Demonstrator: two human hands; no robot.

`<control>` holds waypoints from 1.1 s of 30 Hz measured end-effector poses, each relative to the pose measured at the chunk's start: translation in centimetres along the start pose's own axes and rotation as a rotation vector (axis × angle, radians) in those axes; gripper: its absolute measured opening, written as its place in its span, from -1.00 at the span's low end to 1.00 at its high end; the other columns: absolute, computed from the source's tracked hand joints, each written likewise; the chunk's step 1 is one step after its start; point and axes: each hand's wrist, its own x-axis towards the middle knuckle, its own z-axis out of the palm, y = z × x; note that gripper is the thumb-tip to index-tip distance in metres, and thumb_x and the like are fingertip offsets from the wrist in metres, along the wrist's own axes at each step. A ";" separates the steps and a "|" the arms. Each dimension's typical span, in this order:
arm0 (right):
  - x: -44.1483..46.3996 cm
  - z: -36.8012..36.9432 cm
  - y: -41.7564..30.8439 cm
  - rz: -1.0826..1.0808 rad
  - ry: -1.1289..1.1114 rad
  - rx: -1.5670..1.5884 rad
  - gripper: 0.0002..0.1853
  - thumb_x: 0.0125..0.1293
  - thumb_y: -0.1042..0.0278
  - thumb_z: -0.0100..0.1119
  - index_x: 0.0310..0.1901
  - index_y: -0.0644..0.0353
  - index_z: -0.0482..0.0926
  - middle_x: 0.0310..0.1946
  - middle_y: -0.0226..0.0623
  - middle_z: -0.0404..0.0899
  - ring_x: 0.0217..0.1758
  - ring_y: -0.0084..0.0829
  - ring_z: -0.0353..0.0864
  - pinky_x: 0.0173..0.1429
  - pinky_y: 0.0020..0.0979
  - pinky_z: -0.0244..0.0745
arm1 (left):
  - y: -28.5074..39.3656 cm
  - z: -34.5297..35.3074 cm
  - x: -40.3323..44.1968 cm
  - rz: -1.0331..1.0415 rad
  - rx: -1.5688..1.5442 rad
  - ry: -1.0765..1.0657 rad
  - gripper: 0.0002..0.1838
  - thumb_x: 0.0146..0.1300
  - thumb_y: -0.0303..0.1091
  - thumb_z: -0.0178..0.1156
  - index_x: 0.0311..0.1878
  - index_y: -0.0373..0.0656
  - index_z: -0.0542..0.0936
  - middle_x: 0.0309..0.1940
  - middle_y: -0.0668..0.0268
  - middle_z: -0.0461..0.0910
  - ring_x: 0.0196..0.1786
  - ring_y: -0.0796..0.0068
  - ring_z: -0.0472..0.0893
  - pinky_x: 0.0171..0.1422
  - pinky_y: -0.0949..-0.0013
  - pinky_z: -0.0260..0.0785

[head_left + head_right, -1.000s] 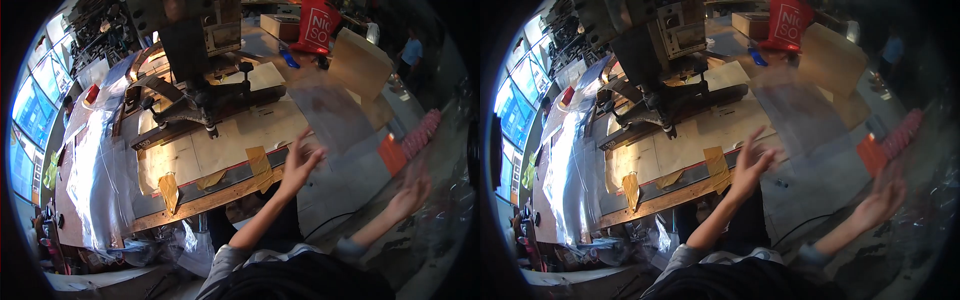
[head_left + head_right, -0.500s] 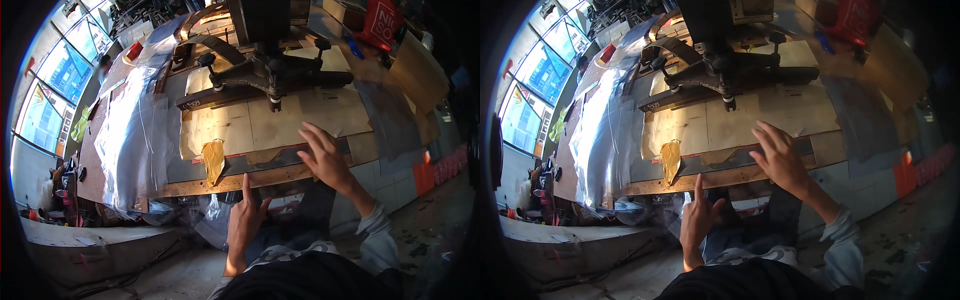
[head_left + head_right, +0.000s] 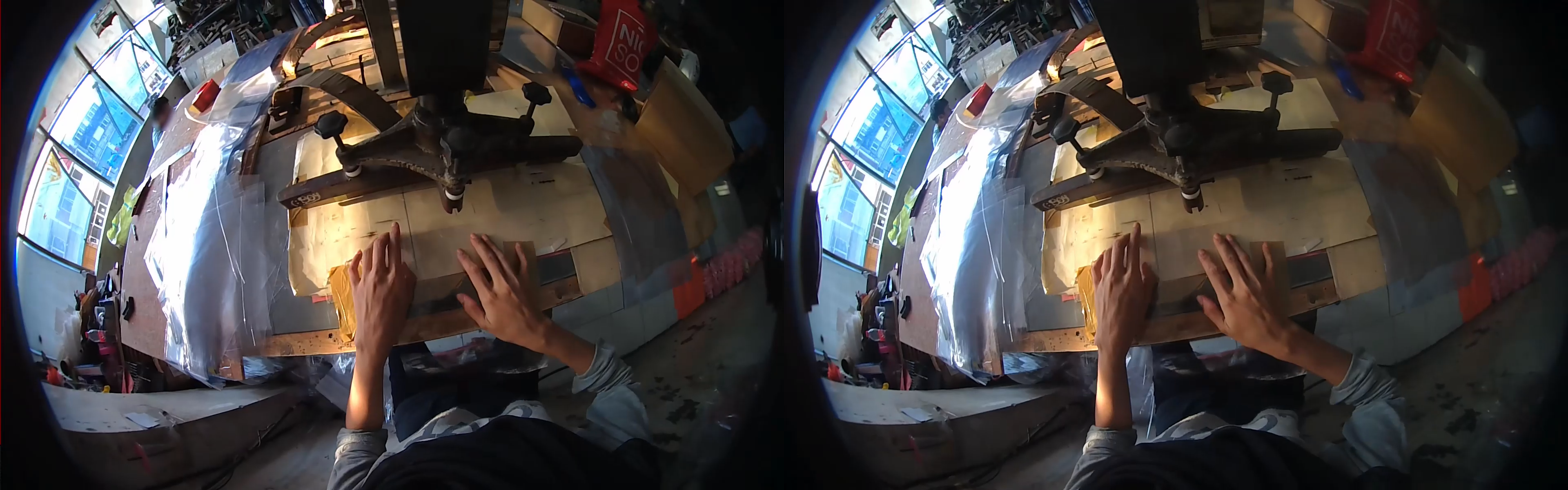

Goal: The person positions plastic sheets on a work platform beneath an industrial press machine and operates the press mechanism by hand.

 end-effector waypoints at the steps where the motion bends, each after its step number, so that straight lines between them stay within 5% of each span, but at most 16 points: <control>1: 0.1 -0.5 0.4 -0.016 -0.015 0.033 -0.40 0.24 0.14 0.22 0.27 0.20 0.37 0.29 -0.07 0.26 0.35 -0.15 0.29 0.36 0.09 0.13 | 0.0 0.1 0.1 -0.011 -0.005 0.000 -0.43 0.26 -0.39 0.07 0.37 -0.17 0.30 0.13 0.14 0.42 0.19 0.18 0.43 0.32 0.08 0.19; 3: 1.0 -0.5 1.4 -0.045 0.018 0.106 -0.52 0.20 0.25 0.29 0.12 0.25 0.45 0.11 -0.16 0.39 0.14 -0.23 0.44 0.21 -0.17 0.32 | 0.2 -0.2 0.1 -0.011 0.002 -0.031 -0.46 0.27 -0.37 0.08 0.34 -0.16 0.34 0.14 0.16 0.43 0.21 0.22 0.43 0.34 0.09 0.18; 10: 4.6 1.7 2.0 -0.133 0.137 0.040 -0.56 0.19 0.44 0.21 0.12 0.31 0.47 0.09 -0.22 0.44 0.17 -0.29 0.46 0.24 -0.15 0.28 | 0.8 1.2 -0.7 0.053 0.207 0.088 -0.52 0.20 -0.42 0.10 0.22 -0.23 0.48 0.11 0.22 0.53 0.26 0.37 0.46 0.45 0.11 0.11; 18: 4.8 1.8 0.3 -0.042 0.079 0.017 -0.56 0.18 0.53 0.13 0.15 0.23 0.49 0.09 -0.28 0.43 0.16 -0.39 0.45 0.29 -0.14 0.18 | 0.3 1.4 -0.2 0.097 0.155 0.082 -0.64 0.27 -0.36 0.12 0.12 -0.23 0.50 -0.02 0.14 0.51 0.02 0.20 0.52 0.15 0.12 0.31; 23: 4.3 2.8 0.8 -0.085 0.168 0.107 -0.57 0.20 0.50 0.13 0.15 0.16 0.51 0.08 -0.33 0.44 0.17 -0.41 0.45 0.30 -0.11 0.16 | 0.3 0.2 0.9 -0.164 0.126 0.066 -0.83 0.26 -0.27 0.17 -0.16 -0.12 0.49 -0.19 0.23 0.46 -0.13 0.27 0.46 -0.06 0.14 0.28; 26: 4.5 2.6 0.3 -0.104 0.201 0.101 -0.66 0.21 0.46 0.13 0.06 0.13 0.57 0.09 -0.34 0.46 0.19 -0.42 0.46 0.33 -0.07 0.14 | 0.1 -0.1 0.4 0.051 0.062 0.059 -0.83 0.21 -0.31 0.18 -0.18 -0.12 0.49 -0.16 0.23 0.46 -0.12 0.25 0.46 -0.06 0.17 0.29; 28: 4.5 2.6 0.6 -0.150 0.198 0.114 -0.72 0.23 0.43 0.12 -0.01 0.13 0.60 0.07 -0.34 0.49 0.21 -0.43 0.46 0.34 -0.03 0.14 | 0.1 -1.5 -0.9 0.237 -0.343 -0.152 -0.75 0.10 -0.37 0.18 -0.12 -0.13 0.47 -0.05 0.19 0.46 -0.06 0.19 0.50 0.04 0.15 0.36; 30: 4.1 2.6 0.9 -0.187 0.189 0.123 -0.77 0.24 0.40 0.11 -0.08 0.13 0.62 0.05 -0.36 0.53 0.23 -0.44 0.46 0.36 0.02 0.13 | -0.6 -1.7 -2.1 0.322 -0.566 -0.245 -0.62 0.21 -0.22 0.19 0.04 -0.17 0.45 0.12 0.13 0.44 0.09 0.08 0.50 0.19 0.10 0.37; 33: 3.9 2.3 1.9 -0.274 0.180 0.189 -0.82 0.24 0.35 0.14 -0.15 0.09 0.64 -0.04 -0.44 0.62 0.21 -0.49 0.51 0.45 0.09 0.08 | -1.3 -2.7 -2.5 0.025 -0.901 -0.392 -0.18 0.30 0.33 -0.03 0.31 -0.25 0.31 0.37 -0.05 0.26 0.41 -0.13 0.27 0.41 0.03 0.20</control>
